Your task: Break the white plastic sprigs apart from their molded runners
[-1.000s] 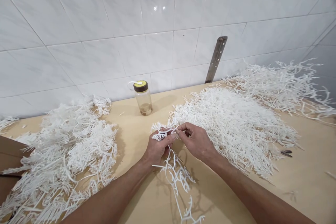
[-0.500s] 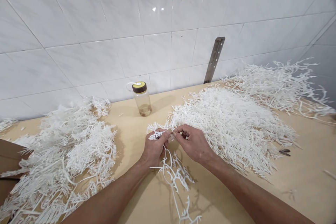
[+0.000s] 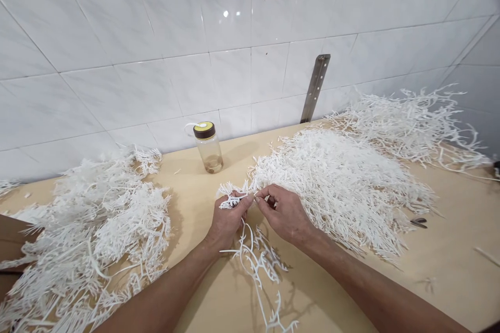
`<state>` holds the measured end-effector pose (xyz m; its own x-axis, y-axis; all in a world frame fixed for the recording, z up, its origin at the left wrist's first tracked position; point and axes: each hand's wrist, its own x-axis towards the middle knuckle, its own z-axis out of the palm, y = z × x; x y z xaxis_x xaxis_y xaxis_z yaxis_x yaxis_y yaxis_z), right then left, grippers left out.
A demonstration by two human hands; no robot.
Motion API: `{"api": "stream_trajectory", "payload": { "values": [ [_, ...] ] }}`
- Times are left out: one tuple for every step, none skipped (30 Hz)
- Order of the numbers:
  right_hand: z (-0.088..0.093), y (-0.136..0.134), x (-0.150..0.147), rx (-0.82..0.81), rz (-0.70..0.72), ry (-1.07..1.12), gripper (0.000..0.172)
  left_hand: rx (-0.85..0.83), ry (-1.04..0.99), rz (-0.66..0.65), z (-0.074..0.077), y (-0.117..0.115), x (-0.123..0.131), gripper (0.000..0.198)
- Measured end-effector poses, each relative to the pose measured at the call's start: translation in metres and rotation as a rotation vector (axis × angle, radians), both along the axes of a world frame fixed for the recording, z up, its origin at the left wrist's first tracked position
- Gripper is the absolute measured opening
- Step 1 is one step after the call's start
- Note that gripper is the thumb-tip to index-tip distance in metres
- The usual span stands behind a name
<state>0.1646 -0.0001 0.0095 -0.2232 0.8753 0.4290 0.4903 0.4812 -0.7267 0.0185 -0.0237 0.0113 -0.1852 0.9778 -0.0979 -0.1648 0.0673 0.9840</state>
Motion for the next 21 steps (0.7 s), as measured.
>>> {"api": "stream_trajectory", "payload": {
  "values": [
    [-0.0008,0.0001,-0.0001,0.004,0.000,-0.001,0.014,-0.005,0.010,-0.005,0.0015,-0.0004,-0.0001,0.041],
    [-0.0015,0.0003,-0.0002,0.005,0.002,-0.001,0.014,-0.012,0.019,-0.011,0.0028,-0.0007,-0.0001,0.042],
    [-0.0020,0.0004,-0.0001,0.008,0.003,-0.001,0.013,-0.017,0.028,-0.014,0.0039,-0.0009,-0.0001,0.042],
    [-0.0023,0.0005,0.0000,0.013,0.003,0.000,0.013,-0.020,0.036,-0.014,0.0047,-0.0010,-0.0001,0.043],
    [-0.0023,0.0005,0.0001,0.018,0.004,0.000,0.013,-0.017,0.044,-0.013,0.0051,-0.0010,-0.0001,0.043],
    [-0.0021,0.0005,0.0001,0.024,0.006,-0.002,0.013,-0.012,0.049,-0.013,0.0053,-0.0008,-0.0002,0.044],
    [-0.0019,0.0004,0.0002,0.031,0.010,-0.006,0.013,-0.006,0.052,-0.013,0.0052,-0.0005,-0.0004,0.044],
    [-0.0015,0.0003,0.0002,0.037,0.014,-0.012,0.013,-0.004,0.053,-0.016,0.0049,-0.0002,-0.0007,0.044],
    [-0.0013,0.0003,0.0002,0.042,0.017,-0.019,0.013,-0.004,0.053,-0.022,0.0045,0.0002,-0.0010,0.043],
    [-0.0013,0.0004,0.0002,0.046,0.020,-0.026,0.013,-0.006,0.054,-0.030,0.0040,0.0006,-0.0014,0.043],
    [-0.0016,0.0007,0.0003,0.054,0.020,-0.031,0.013,-0.004,0.053,-0.036,0.0035,0.0009,-0.0017,0.043],
    [-0.0022,0.0011,0.0004,0.063,0.018,-0.039,0.012,0.000,0.052,-0.041,0.0030,0.0011,-0.0019,0.043],
    [-0.0032,0.0017,0.0004,0.075,0.014,-0.046,0.012,0.008,0.048,-0.042,0.0025,0.0011,-0.0019,0.043],
    [-0.0044,0.0023,0.0004,0.087,0.008,-0.057,0.011,0.018,0.040,-0.042,0.0020,0.0010,-0.0017,0.042],
    [-0.0058,0.0028,0.0002,0.101,0.001,-0.072,0.011,0.027,0.026,-0.039,0.0016,0.0008,-0.0013,0.041],
    [-0.0072,0.0032,-0.0003,0.119,-0.011,-0.091,0.010,0.032,0.006,-0.036,0.0012,0.0005,-0.0007,0.040],
    [-0.0084,0.0033,-0.0010,0.144,-0.027,-0.114,0.010,0.031,-0.017,-0.033,0.0009,0.0002,0.0000,0.038],
    [-0.0094,0.0032,-0.0021,0.175,-0.043,-0.145,0.010,0.025,-0.041,-0.031,0.0006,0.0000,0.0008,0.037],
    [-0.0099,0.0029,-0.0034,0.212,-0.060,-0.182,0.010,0.016,-0.063,-0.030,0.0004,-0.0002,0.0015,0.035],
    [-0.0101,0.0024,-0.0049,0.249,-0.075,-0.224,0.011,0.007,-0.083,-0.032,0.0003,-0.0003,0.0022,0.034],
    [-0.0100,0.0019,-0.0064,0.282,-0.089,-0.264,0.013,0.001,-0.100,-0.036,0.0002,-0.0003,0.0027,0.034]
  ]
}}
